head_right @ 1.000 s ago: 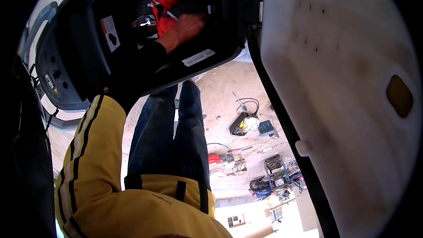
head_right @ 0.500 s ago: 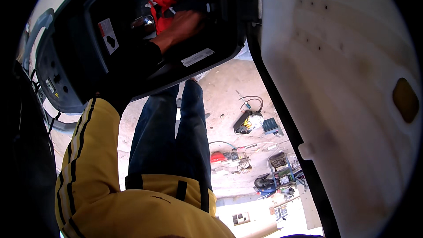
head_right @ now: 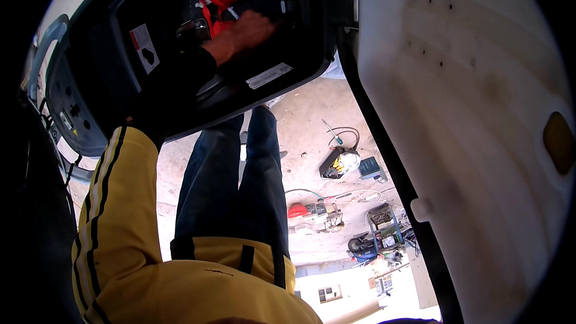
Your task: The person uses a screwdriver to remove screws from the scooter's floorboard and seat area, then opens the under-seat storage compartment and removes a quilted cover and other items. The person continues to unscrew fasteners inside the compartment while handling the removed parts.
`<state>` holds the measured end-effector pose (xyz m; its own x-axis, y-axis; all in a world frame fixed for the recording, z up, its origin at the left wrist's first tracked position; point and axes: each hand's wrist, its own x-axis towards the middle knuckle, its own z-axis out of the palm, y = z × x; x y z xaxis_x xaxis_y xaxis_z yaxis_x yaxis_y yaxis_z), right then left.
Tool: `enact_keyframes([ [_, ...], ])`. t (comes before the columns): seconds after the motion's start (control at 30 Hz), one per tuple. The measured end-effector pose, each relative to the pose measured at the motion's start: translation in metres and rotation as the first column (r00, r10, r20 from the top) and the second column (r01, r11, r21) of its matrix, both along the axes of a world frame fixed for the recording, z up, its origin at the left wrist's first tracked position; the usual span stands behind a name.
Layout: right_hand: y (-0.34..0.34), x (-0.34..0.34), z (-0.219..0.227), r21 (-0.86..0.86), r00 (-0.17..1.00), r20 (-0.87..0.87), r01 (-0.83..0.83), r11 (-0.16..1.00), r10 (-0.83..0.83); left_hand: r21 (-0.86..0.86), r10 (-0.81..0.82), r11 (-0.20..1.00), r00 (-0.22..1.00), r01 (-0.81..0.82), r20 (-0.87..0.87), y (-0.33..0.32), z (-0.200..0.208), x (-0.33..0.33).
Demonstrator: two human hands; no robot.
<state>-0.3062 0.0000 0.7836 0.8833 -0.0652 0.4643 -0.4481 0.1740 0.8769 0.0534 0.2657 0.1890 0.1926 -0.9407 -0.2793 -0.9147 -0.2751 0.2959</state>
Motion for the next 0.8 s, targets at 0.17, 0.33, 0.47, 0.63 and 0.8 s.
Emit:
enact_keyframes([
  [0.17, -0.002, -0.001, 0.003, 0.031, 0.999, 0.001, -0.039, 0.999, 0.039, 0.086, 0.083, 0.994, 0.986, -0.071, -0.144, -0.015, 0.038, 0.012],
  [0.33, -0.001, -0.006, 0.001, 0.072, 0.998, 0.024, -0.066, 0.995, 0.064, 0.083, 0.145, 0.987, 0.982, -0.136, -0.124, 0.007, 0.015, 0.018],
  [0.47, 0.000, -0.007, -0.001, 0.104, 0.995, 0.033, -0.096, 0.990, 0.093, -0.240, 0.220, 0.934, 0.956, -0.264, -0.194, 0.018, 0.000, -0.001],
  [0.63, -0.002, -0.004, 0.001, 0.138, 0.989, 0.031, -0.146, 0.980, 0.144, -0.176, 0.219, 0.947, 0.942, -0.268, -0.254, 0.003, 0.006, -0.005],
  [0.8, -0.001, -0.004, -0.001, 0.167, 0.982, 0.055, -0.187, 0.968, 0.180, -0.253, 0.328, 0.890, 0.919, -0.379, -0.220, -0.001, 0.000, -0.014],
])
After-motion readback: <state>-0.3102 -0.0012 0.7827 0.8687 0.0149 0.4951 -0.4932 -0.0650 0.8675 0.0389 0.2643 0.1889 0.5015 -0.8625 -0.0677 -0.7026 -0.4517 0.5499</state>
